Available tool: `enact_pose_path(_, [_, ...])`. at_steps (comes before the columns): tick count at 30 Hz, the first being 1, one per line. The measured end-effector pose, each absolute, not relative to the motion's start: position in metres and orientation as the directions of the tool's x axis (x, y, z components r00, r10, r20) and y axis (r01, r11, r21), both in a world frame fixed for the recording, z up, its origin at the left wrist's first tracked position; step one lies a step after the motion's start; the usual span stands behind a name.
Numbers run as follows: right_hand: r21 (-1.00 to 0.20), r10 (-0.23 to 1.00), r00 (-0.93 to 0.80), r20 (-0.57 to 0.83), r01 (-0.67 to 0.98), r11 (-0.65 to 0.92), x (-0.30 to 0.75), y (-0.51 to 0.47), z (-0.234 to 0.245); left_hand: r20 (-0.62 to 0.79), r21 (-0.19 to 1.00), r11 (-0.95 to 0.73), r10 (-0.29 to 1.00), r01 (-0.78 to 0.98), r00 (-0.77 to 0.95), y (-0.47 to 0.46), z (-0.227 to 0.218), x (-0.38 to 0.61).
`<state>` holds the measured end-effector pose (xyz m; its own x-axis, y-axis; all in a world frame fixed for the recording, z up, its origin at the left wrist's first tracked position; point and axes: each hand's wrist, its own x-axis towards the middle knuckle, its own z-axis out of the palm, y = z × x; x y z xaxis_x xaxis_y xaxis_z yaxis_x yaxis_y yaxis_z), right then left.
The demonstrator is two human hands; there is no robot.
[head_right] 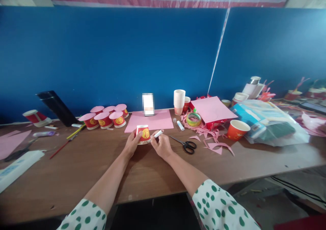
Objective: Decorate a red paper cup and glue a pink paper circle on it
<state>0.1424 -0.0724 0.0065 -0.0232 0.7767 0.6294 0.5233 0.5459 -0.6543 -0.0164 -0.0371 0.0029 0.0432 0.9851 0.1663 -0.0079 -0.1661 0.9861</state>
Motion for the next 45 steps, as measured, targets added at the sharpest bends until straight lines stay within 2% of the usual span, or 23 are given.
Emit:
enact_pose_path(12, [-0.658,0.782,-0.036,0.622,0.517,0.547,0.1417,-0.0738,0.0064,0.175,0.984,-0.174,0.984,-0.025,0.047,-0.0366,0.0040,-0.0168])
enact_pose_path(16, [-0.647,0.776,-0.037,0.630,0.528,0.550,0.1412,-0.0756,0.0082,0.187,0.982,-0.189,0.981,0.024,0.056,-0.0339,0.0024,-0.0180])
enact_pose_path(22, [-0.613,0.756,-0.058,0.652,0.545,0.571,0.1404,-0.0778,0.0099,0.206,0.978,-0.205,0.978,0.036,-0.041,-0.0311,-0.0012,-0.0191])
enact_pose_path(33, [-0.542,0.709,-0.124,0.694,0.557,0.629,0.1406,-0.0785,0.0097,0.198,0.980,-0.199,0.979,0.013,0.048,-0.0322,-0.0009,-0.0178])
enact_pose_path(45, [-0.551,0.712,-0.134,0.689,0.542,0.635,0.1413,-0.0788,0.0092,0.216,0.970,-0.219,0.975,0.101,0.048,-0.0339,0.0018,-0.0179])
